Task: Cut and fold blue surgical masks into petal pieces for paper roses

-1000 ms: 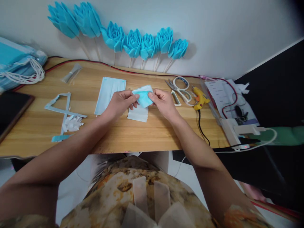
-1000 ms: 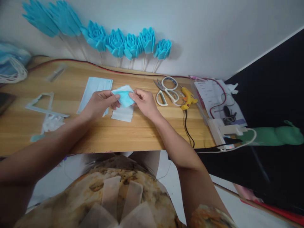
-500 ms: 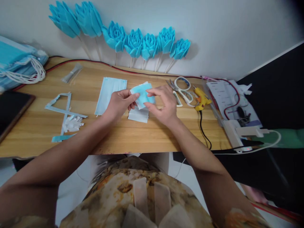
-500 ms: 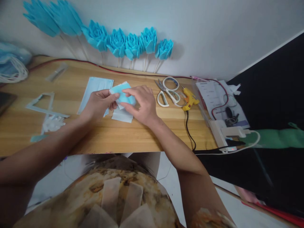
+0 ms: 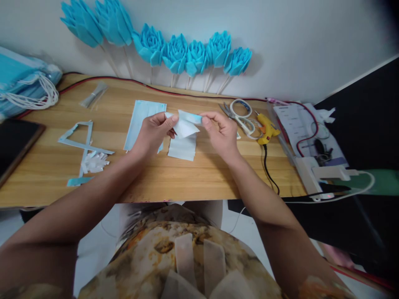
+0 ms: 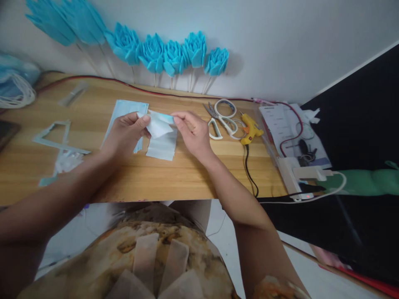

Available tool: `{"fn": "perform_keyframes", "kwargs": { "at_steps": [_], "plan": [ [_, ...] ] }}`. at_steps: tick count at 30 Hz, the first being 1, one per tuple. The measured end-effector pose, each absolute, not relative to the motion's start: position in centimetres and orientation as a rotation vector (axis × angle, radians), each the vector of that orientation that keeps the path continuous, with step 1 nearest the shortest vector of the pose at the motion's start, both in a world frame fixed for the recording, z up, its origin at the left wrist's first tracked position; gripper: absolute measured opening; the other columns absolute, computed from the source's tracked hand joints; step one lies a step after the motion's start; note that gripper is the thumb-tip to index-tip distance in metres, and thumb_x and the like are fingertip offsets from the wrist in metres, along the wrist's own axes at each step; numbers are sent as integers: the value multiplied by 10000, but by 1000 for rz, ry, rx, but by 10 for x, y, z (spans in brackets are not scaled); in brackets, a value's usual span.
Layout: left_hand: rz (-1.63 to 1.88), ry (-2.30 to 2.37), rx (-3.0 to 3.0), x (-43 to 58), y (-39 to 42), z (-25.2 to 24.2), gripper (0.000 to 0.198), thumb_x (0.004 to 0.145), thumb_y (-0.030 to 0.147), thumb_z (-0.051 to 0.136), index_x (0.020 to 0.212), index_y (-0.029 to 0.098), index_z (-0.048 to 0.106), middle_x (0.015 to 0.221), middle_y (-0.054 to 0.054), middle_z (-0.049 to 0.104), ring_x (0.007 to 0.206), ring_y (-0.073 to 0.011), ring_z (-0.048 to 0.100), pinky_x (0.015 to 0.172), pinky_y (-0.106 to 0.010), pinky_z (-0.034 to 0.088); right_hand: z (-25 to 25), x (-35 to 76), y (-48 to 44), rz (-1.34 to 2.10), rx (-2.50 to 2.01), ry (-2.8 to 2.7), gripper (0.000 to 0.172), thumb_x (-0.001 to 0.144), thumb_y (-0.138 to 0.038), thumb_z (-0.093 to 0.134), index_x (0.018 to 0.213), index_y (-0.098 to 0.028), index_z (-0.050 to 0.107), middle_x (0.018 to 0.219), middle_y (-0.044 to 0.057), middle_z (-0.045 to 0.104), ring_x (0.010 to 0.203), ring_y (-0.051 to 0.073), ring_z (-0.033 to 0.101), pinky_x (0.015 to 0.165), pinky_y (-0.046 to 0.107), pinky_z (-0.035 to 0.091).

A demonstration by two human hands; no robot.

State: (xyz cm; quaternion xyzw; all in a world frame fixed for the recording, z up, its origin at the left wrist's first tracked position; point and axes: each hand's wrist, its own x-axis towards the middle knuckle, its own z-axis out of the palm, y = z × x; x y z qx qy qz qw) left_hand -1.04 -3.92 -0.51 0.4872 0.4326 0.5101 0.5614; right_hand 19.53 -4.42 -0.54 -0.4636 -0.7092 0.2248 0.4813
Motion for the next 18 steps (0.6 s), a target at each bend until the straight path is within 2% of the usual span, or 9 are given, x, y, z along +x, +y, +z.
{"fn": "perform_keyframes", "kwargs": {
  "at_steps": [5, 8, 13, 18],
  "plan": [
    [1255, 949, 1054, -10, -37, -8, 323, 801, 366, 865, 753, 200, 592, 753, 11, 706, 694, -126, 657, 654, -263, 541, 0, 199, -41, 676, -1142, -1601, 384, 981, -601, 581, 1092, -258, 713, 993, 39, 706, 954, 203, 681, 847, 373, 576],
    [1255, 987, 1051, -10, -36, -8, 277, 807, 310, 851, 783, 199, 598, 749, 11, 690, 676, -123, 640, 622, -255, 509, 3, 199, -43, 729, -1139, -1611, 400, 933, -609, 658, 1123, -260, 698, 967, 36, 675, 938, 197, 676, 771, 339, 578],
    [1247, 1054, 1110, -10, -35, -10, 184, 826, 261, 811, 740, 178, 671, 679, 12, 641, 579, -89, 529, 555, -228, 410, 6, 201, -52, 785, -1069, -1666, 391, 893, -641, 692, 931, -252, 704, 896, 32, 648, 911, 205, 666, 737, 350, 576],
    [1272, 1075, 1107, -12, -31, -17, 161, 823, 243, 811, 722, 182, 701, 646, 20, 631, 537, -80, 492, 521, -220, 369, 6, 201, -50, 845, -966, -1535, 478, 868, -742, 653, 842, -265, 676, 789, -5, 592, 858, 177, 655, 796, 369, 592]
  ]
}}
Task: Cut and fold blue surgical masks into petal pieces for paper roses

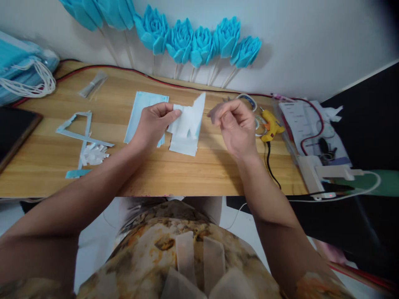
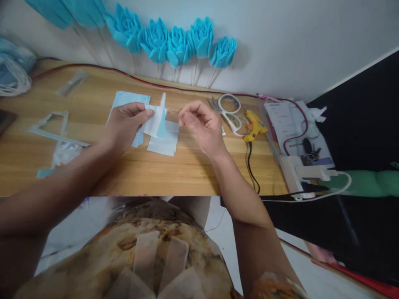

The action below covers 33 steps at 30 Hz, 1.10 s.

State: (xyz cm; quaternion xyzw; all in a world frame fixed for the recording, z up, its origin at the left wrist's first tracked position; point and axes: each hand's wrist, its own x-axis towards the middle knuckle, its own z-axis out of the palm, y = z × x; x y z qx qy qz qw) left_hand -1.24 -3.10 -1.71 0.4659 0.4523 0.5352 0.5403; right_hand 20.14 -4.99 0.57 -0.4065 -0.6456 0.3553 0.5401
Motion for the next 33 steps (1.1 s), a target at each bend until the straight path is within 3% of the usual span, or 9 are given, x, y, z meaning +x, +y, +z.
{"fn": "perform_keyframes", "kwargs": {
  "at_steps": [3, 6, 12, 20, 23, 25, 27, 30, 33],
  "plan": [
    [1280, 1074, 1094, -13, -30, -18, 170, 833, 214, 799, 704, 184, 691, 637, 22, 628, 528, -80, 495, 517, -220, 362, 6, 199, -46, 865, -937, -1477, 448, 881, -716, 663, 842, -270, 679, 784, -19, 609, 824, 153, 656, 864, 362, 590],
    [1268, 1081, 1083, -11, -32, -12, 215, 845, 173, 779, 663, 176, 664, 611, 24, 604, 500, -70, 461, 500, -219, 343, 6, 196, -44, 958, -953, -1400, 390, 905, -669, 670, 965, -287, 721, 895, -10, 698, 883, 150, 689, 917, 344, 578],
    [1278, 1072, 1071, -8, -37, -3, 243, 845, 141, 774, 668, 187, 614, 575, 45, 547, 463, -66, 393, 459, -227, 291, 5, 192, -46, 1045, -1098, -1538, 623, 918, -774, 542, 1304, -301, 663, 1222, 48, 735, 1174, 217, 695, 1011, 390, 568],
    [1390, 1004, 960, -11, -33, -7, 354, 840, 300, 850, 715, 215, 530, 566, 66, 486, 462, -75, 437, 461, -226, 331, 1, 186, -58, 557, -1058, -1812, 465, 959, -652, 583, 1234, -293, 693, 1058, 40, 727, 1096, 245, 679, 1050, 471, 539],
    [1356, 945, 901, -11, -34, -5, 348, 857, 305, 839, 717, 212, 534, 573, 62, 494, 476, -75, 461, 473, -216, 360, -2, 179, -60, 499, -941, -2033, 691, 876, -662, 699, 1442, -282, 589, 1252, 72, 717, 1193, 293, 656, 1113, 508, 504],
    [1337, 889, 866, -9, -36, -2, 332, 883, 275, 810, 708, 206, 537, 587, 56, 518, 497, -76, 490, 503, -212, 404, -5, 174, -60, 499, -949, -2147, 940, 805, -682, 763, 1583, -262, 442, 1459, 104, 630, 1337, 332, 590, 1179, 523, 456],
    [1317, 835, 851, -8, -38, 1, 318, 893, 249, 793, 705, 198, 541, 628, 44, 575, 539, -79, 539, 553, -212, 463, -8, 171, -59, 511, -1026, -2204, 1019, 801, -666, 769, 1637, -260, 351, 1578, 111, 539, 1439, 354, 513, 1221, 545, 410],
    [1281, 810, 887, -7, -41, 3, 308, 864, 254, 820, 720, 193, 554, 694, 26, 649, 605, -98, 607, 606, -229, 527, -11, 172, -58, 542, -1116, -2169, 837, 904, -584, 676, 1622, -263, 387, 1605, 100, 522, 1475, 336, 491, 1234, 544, 395],
    [1276, 837, 941, -7, -40, 0, 310, 837, 271, 844, 745, 196, 558, 718, 22, 676, 636, -115, 638, 612, -240, 551, -12, 176, -56, 675, -1110, -2011, 572, 1001, -528, 531, 1497, -245, 565, 1501, 81, 628, 1428, 284, 552, 1225, 493, 419]
  ]
}}
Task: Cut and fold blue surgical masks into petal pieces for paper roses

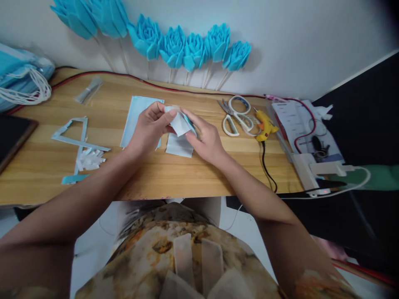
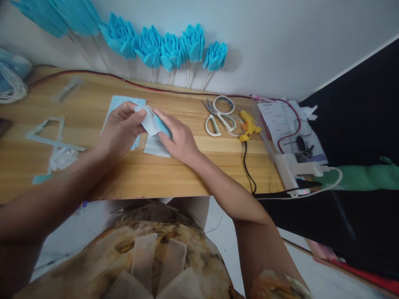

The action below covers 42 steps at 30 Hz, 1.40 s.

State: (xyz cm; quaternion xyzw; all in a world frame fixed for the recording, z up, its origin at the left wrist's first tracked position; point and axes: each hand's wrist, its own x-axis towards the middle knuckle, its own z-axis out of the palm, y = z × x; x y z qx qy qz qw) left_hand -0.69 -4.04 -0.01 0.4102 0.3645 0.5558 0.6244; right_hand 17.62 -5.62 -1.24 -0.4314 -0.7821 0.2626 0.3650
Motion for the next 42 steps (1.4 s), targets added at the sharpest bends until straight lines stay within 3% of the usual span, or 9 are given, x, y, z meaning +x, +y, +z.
{"fn": "perform_keyframes", "kwargs": {
  "at_steps": [3, 7, 17, 25, 35, 42],
  "plan": [
    [1324, 864, 975, -8, -37, -7, 317, 836, 281, 846, 758, 202, 549, 700, 34, 664, 609, -110, 627, 570, -228, 525, -13, 179, -52, 923, -1139, -1687, 510, 1017, -595, 476, 1282, -230, 714, 1272, 54, 750, 1292, 252, 651, 1143, 453, 503],
    [1396, 897, 967, -10, -32, -13, 307, 843, 268, 841, 765, 211, 550, 674, 49, 636, 568, -92, 584, 522, -205, 467, -12, 179, -47, 1167, -1158, -1295, 551, 917, -716, 590, 1108, -226, 757, 1081, 51, 782, 1139, 244, 715, 1005, 423, 582],
    [1278, 897, 883, -6, -39, -4, 272, 838, 257, 848, 774, 207, 588, 660, 39, 613, 541, -97, 556, 510, -234, 432, -16, 180, -41, 1117, -1259, -1243, 603, 910, -736, 588, 1118, -191, 743, 973, 84, 798, 1018, 248, 757, 868, 415, 633],
    [1146, 886, 828, -1, -41, -14, 341, 704, 193, 935, 903, 208, 659, 769, 14, 695, 582, -123, 622, 492, -239, 449, -24, 180, -39, 1056, -1263, -1348, 643, 927, -776, 510, 1130, -205, 727, 927, 62, 755, 926, 215, 732, 796, 369, 622],
    [1148, 881, 888, -1, -43, -16, 326, 684, 148, 910, 901, 211, 675, 714, 35, 660, 545, -109, 582, 459, -219, 434, -27, 183, -40, 757, -1321, -1443, 501, 993, -691, 469, 975, -235, 674, 833, 14, 621, 917, 197, 651, 832, 353, 591],
    [1144, 847, 835, -1, -45, -11, 338, 673, 148, 921, 911, 210, 690, 742, 29, 683, 550, -99, 585, 470, -207, 432, -27, 183, -37, 770, -1304, -1414, 501, 966, -700, 515, 917, -225, 666, 774, -4, 603, 822, 163, 638, 740, 297, 549]
  ]
}}
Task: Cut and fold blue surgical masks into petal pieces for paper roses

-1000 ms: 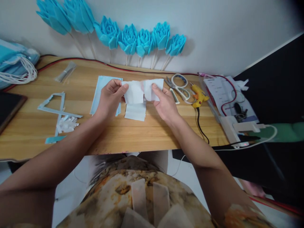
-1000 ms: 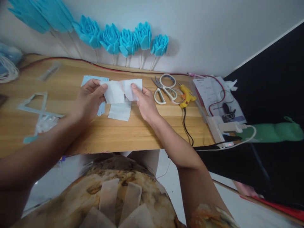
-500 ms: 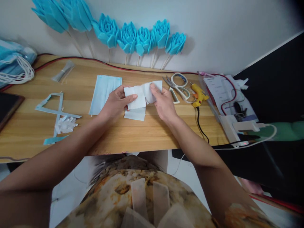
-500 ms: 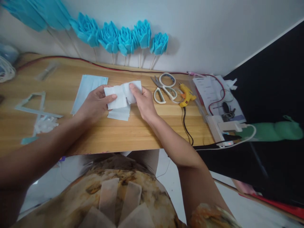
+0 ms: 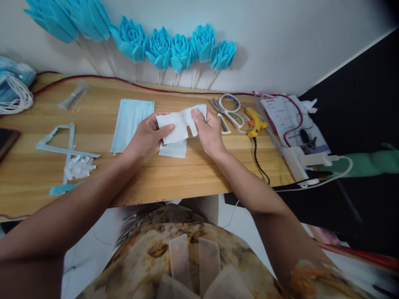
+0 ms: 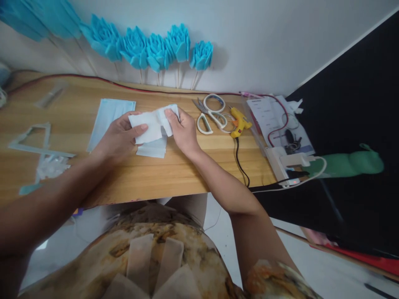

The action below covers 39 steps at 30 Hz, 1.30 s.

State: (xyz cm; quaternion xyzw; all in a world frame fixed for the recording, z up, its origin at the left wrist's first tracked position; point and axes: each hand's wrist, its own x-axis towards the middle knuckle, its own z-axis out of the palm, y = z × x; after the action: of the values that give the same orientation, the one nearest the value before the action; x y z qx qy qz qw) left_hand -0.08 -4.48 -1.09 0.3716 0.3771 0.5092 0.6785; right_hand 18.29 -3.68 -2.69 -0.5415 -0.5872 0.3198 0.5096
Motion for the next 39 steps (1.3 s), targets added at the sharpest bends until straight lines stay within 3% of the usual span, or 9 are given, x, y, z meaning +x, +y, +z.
{"fn": "perform_keyframes", "kwargs": {
  "at_steps": [4, 7, 12, 15, 22, 27, 34, 39],
  "plan": [
    [975, 820, 801, -2, -47, -6, 314, 663, 170, 917, 930, 195, 753, 798, -14, 729, 579, -115, 604, 465, -216, 438, -26, 180, -35, 865, -1288, -1411, 554, 966, -725, 491, 966, -210, 696, 804, 5, 673, 814, 165, 656, 726, 293, 558],
    [886, 821, 820, -2, -49, -2, 246, 654, 195, 925, 842, 177, 766, 781, -37, 738, 571, -119, 591, 452, -215, 437, -14, 190, -31, 799, -1300, -1579, 499, 1012, -644, 487, 1019, -203, 719, 900, 16, 738, 842, 164, 672, 785, 299, 568],
    [993, 840, 745, -5, -47, 1, 181, 695, 194, 901, 753, 170, 732, 777, -39, 738, 622, -120, 629, 451, -186, 453, 17, 243, -20, 172, -1735, -1872, 306, 1032, -327, 597, 1281, -173, 688, 1149, 93, 776, 1112, 244, 700, 1032, 392, 515],
    [1045, 870, 721, -8, -44, -1, 155, 767, 217, 860, 784, 173, 712, 748, -27, 729, 616, -125, 661, 485, -199, 492, 24, 272, -18, 2, -2210, -1867, 329, 1028, -340, 589, 1288, -179, 710, 1171, 155, 780, 1131, 329, 720, 1002, 471, 535],
    [1230, 842, 830, -12, -30, -14, 297, 691, 321, 907, 841, 188, 689, 772, -32, 749, 807, -217, 757, 672, -296, 594, 13, 283, -14, -32, -2366, -1953, 396, 919, -311, 721, 1276, -141, 735, 1149, 205, 780, 1107, 409, 738, 905, 516, 589],
    [1277, 802, 807, -13, -25, -15, 333, 642, 326, 919, 852, 212, 687, 851, -33, 772, 852, -215, 757, 783, -318, 621, 15, 276, -14, -1, -2437, -2010, 477, 918, -374, 726, 1328, -131, 701, 1187, 219, 771, 1159, 429, 725, 921, 531, 591],
    [1268, 811, 750, -22, -27, -3, 368, 634, 291, 907, 870, 238, 629, 948, -15, 758, 1060, -226, 721, 946, -376, 620, 19, 283, -13, 121, -2292, -1834, 511, 867, -329, 707, 1345, -154, 662, 1224, 210, 757, 1179, 417, 704, 968, 543, 563],
    [1296, 843, 654, -25, -23, -1, 294, 707, 291, 861, 918, 253, 659, 1086, -43, 774, 1235, -252, 667, 985, -371, 616, 30, 267, -22, 710, -1433, -1488, 608, 853, -580, 723, 1353, -247, 625, 1084, 81, 762, 953, 258, 723, 887, 439, 600]
  ]
}}
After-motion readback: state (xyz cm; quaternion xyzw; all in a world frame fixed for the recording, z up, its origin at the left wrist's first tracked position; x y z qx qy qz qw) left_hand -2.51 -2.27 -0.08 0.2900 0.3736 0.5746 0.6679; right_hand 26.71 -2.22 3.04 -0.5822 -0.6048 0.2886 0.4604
